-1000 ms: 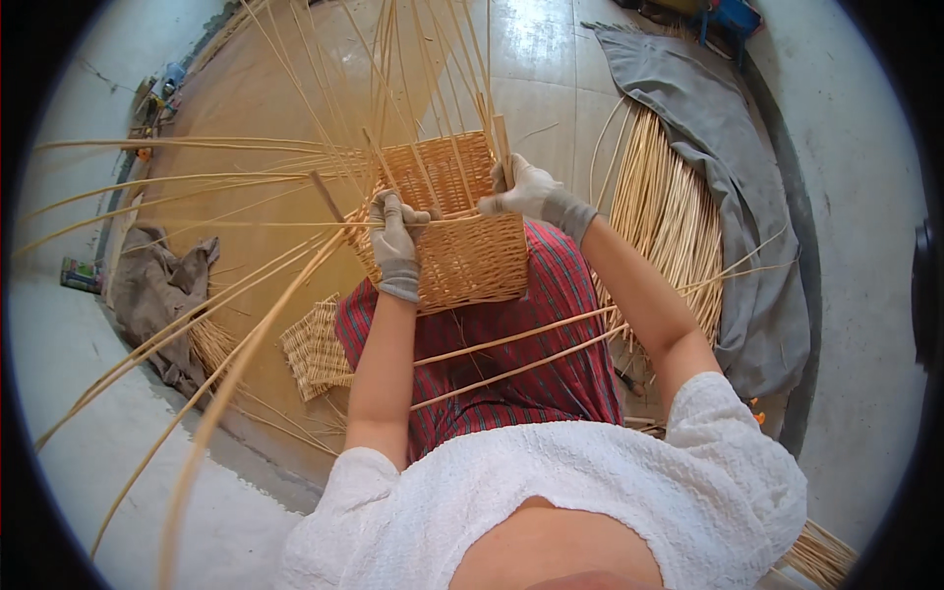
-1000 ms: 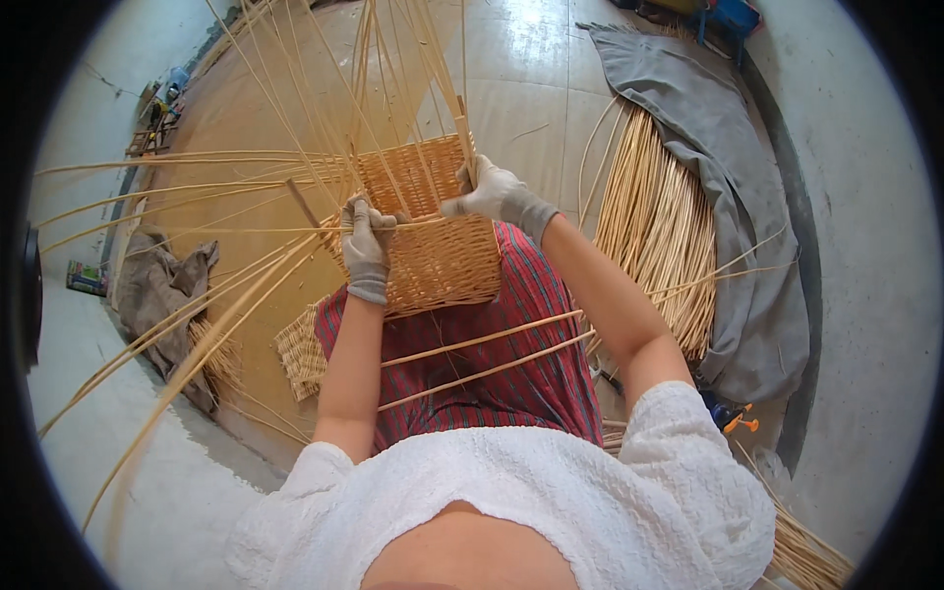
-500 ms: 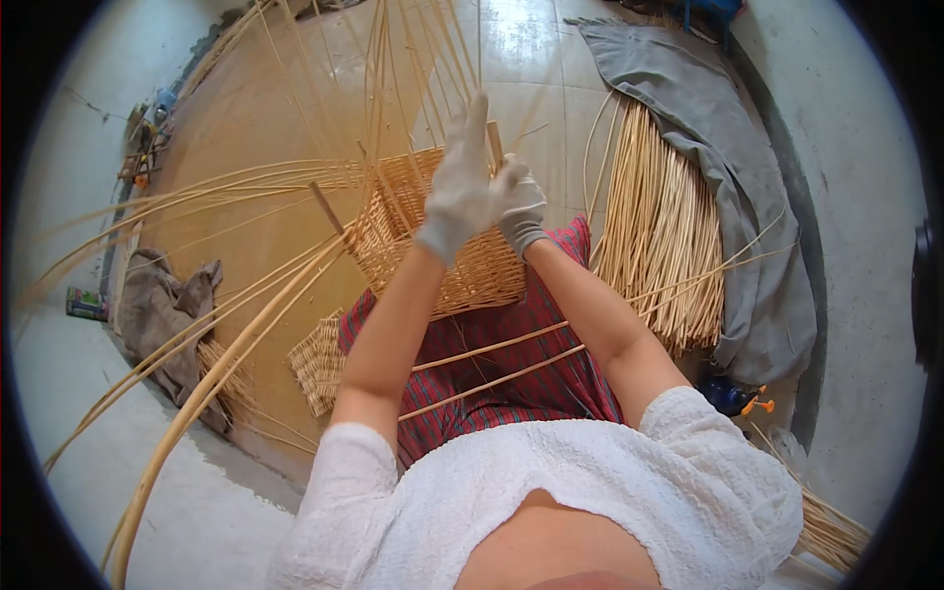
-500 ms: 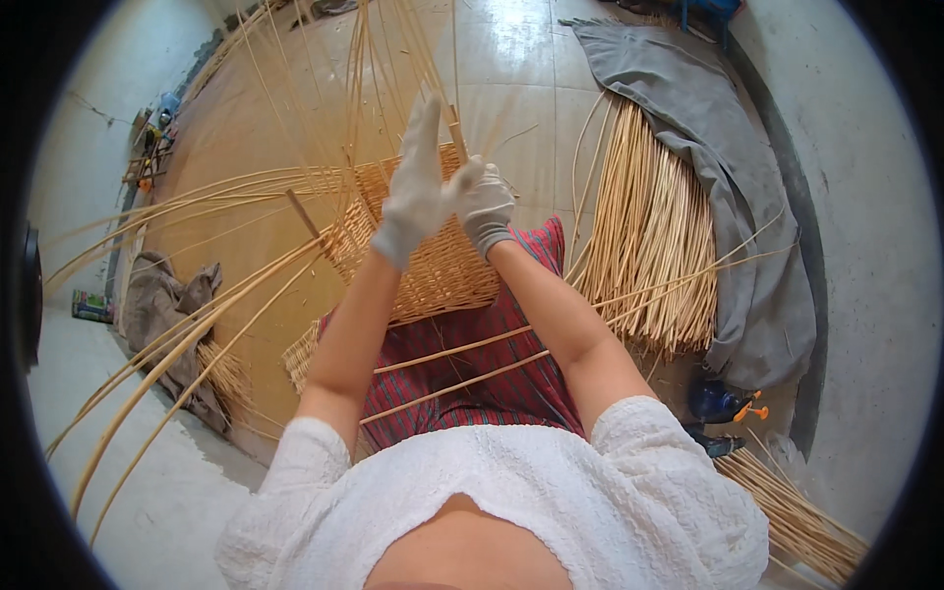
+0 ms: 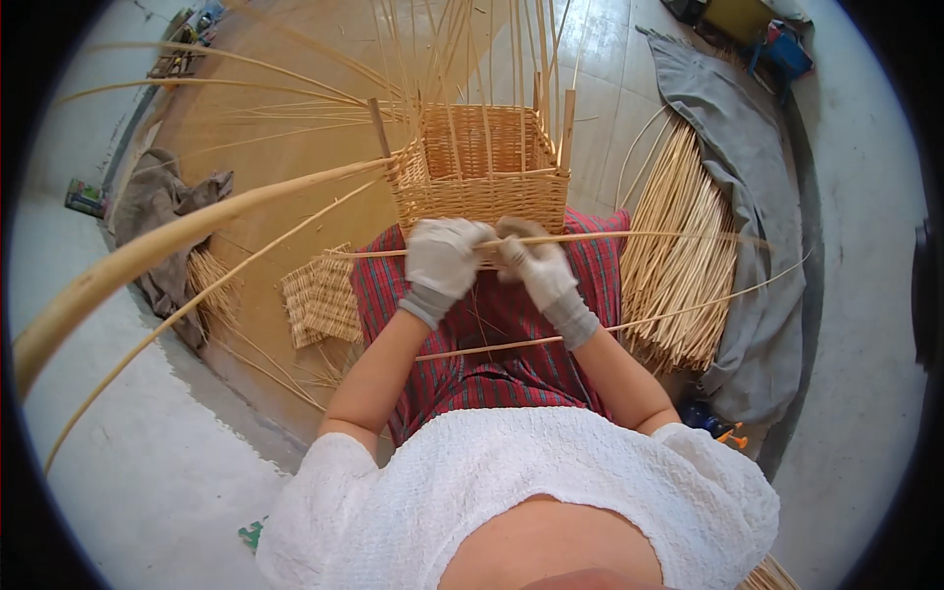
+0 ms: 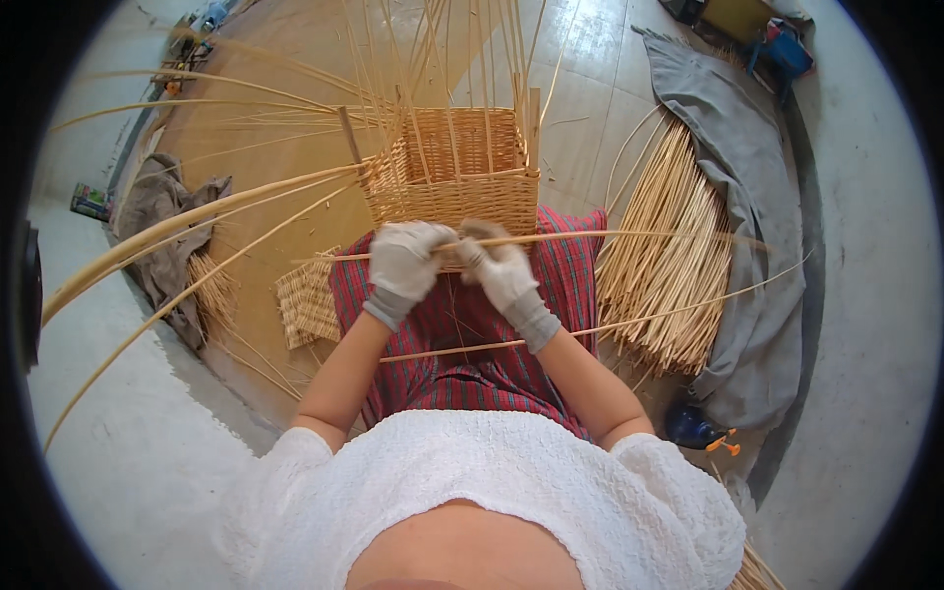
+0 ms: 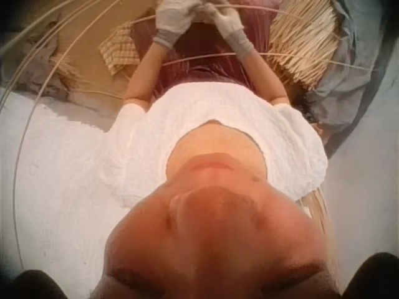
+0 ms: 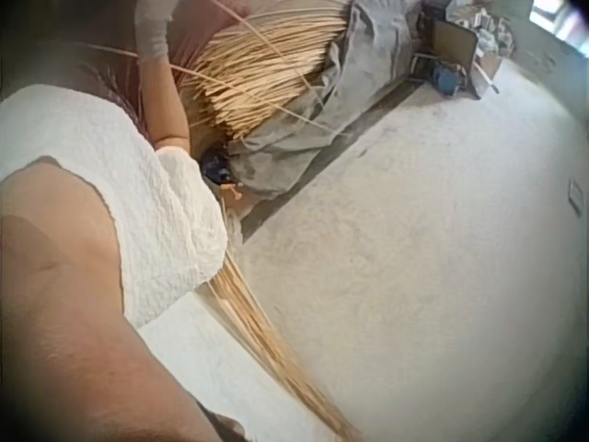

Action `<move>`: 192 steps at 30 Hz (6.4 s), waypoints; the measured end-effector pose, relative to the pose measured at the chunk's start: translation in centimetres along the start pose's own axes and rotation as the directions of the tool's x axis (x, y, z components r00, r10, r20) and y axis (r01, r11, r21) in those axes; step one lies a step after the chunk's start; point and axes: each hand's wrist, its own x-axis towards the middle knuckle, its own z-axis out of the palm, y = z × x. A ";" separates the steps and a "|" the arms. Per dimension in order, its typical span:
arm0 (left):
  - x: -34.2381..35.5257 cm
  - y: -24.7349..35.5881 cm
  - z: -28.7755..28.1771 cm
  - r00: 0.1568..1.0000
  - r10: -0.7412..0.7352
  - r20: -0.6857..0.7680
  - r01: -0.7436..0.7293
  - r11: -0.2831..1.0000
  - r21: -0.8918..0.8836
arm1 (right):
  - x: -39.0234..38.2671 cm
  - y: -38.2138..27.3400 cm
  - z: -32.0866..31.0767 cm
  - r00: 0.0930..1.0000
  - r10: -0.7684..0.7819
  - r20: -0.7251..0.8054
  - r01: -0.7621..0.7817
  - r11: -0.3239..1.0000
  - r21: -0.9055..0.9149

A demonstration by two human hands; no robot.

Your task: The person weaves a basket by hand, interlacing thin bamboo strips through vertical stakes. They repeatedly adjust the basket's position and pull the strips tight to maintain the weave pattern.

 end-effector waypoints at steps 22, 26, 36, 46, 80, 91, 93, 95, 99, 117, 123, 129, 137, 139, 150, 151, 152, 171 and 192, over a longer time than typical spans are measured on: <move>3.2 -6.7 7.0 0.900 -0.423 -0.104 0.424 0.906 -0.015 | 4.2 -4.4 -21.9 0.889 -0.361 -0.284 0.416 0.894 0.167; 3.9 -6.5 6.6 0.865 -0.503 -0.004 0.499 0.860 -0.106 | 6.4 -5.3 -22.7 0.930 -0.308 -0.202 0.334 0.936 0.112; 10.2 -5.3 8.1 0.718 -0.379 0.583 0.695 0.428 -0.578 | 11.8 -5.9 -18.8 0.926 -0.331 -0.179 0.344 0.938 0.044; 11.2 -4.2 7.3 0.614 -0.577 0.539 0.782 0.354 -0.513 | 22.4 -11.6 1.7 0.694 -0.699 -0.171 0.606 0.695 -0.386; 1.3 -9.0 4.3 0.859 -0.467 -0.211 0.428 0.880 -0.206 | 6.6 -3.8 -7.1 0.864 -0.349 -0.364 0.394 0.918 0.054; 2.0 -9.9 4.4 0.854 -0.511 -0.100 0.500 0.858 -0.117 | 9.6 -0.7 -9.4 0.919 -0.157 -0.361 0.176 0.984 0.022; 2.8 -10.6 4.6 0.908 -0.355 -0.222 0.336 0.934 -0.121 | 10.1 -0.3 -10.0 0.924 -0.142 -0.356 0.159 0.987 0.019; 6.9 -7.3 2.8 0.844 -0.505 0.180 0.533 0.750 -0.392 | 9.8 0.2 -10.1 0.913 -0.166 -0.372 0.202 0.978 0.060; 7.7 -9.9 5.7 0.709 -0.415 0.570 0.701 0.494 -0.514 | 9.7 0.3 -6.8 0.833 -0.418 -0.363 0.416 0.905 -0.089; 10.8 -7.7 5.0 0.768 -0.438 0.467 0.634 0.417 -0.651 | 9.7 -2.0 -5.1 0.731 -0.546 -0.409 0.602 0.798 0.010; 12.7 -7.7 7.5 0.721 -0.685 0.103 0.637 0.597 -0.487 | 7.0 -3.2 -2.1 0.769 -0.607 -0.199 0.605 0.792 -0.078; 12.3 -1.6 6.8 0.778 -0.468 0.419 0.621 0.471 -0.627 | 6.7 -5.5 -11.5 0.717 -0.460 -0.524 0.511 0.858 -0.055; 13.1 0.7 9.4 0.700 -0.484 0.525 0.713 0.515 -0.477 | 22.0 -13.9 -5.5 0.795 -0.553 0.250 0.580 0.573 -0.579; 13.3 0.3 9.7 0.696 -0.495 0.520 0.715 0.418 -0.560 | 24.7 -16.7 -6.8 0.901 -0.429 -0.064 0.398 0.875 -0.275; 9.4 1.6 10.1 0.994 0.009 -0.113 -0.017 0.997 -0.070 | 13.4 -5.7 -14.0 0.659 -0.618 -0.429 0.629 0.765 -0.135; 9.0 1.4 12.0 0.999 -0.028 -0.020 0.026 0.992 -0.121 | 13.8 -4.4 -14.8 0.655 -0.569 -0.497 0.620 0.781 -0.078; 9.3 1.7 12.7 0.999 -0.033 -0.004 0.032 0.990 -0.137 | 14.0 -2.2 -16.1 0.657 -0.486 -0.577 0.536 0.839 -0.096; 8.4 -1.6 10.7 0.882 -0.470 0.031 -0.038 -0.137 -0.990 | 14.1 -6.9 -9.6 0.997 -0.082 0.007 0.064 0.717 -0.694; 20.8 0.4 8.0 0.900 0.158 -0.406 -0.226 0.966 -0.125 | 14.7 -2.6 -4.7 0.835 -0.369 -0.408 -0.216 0.461 -0.861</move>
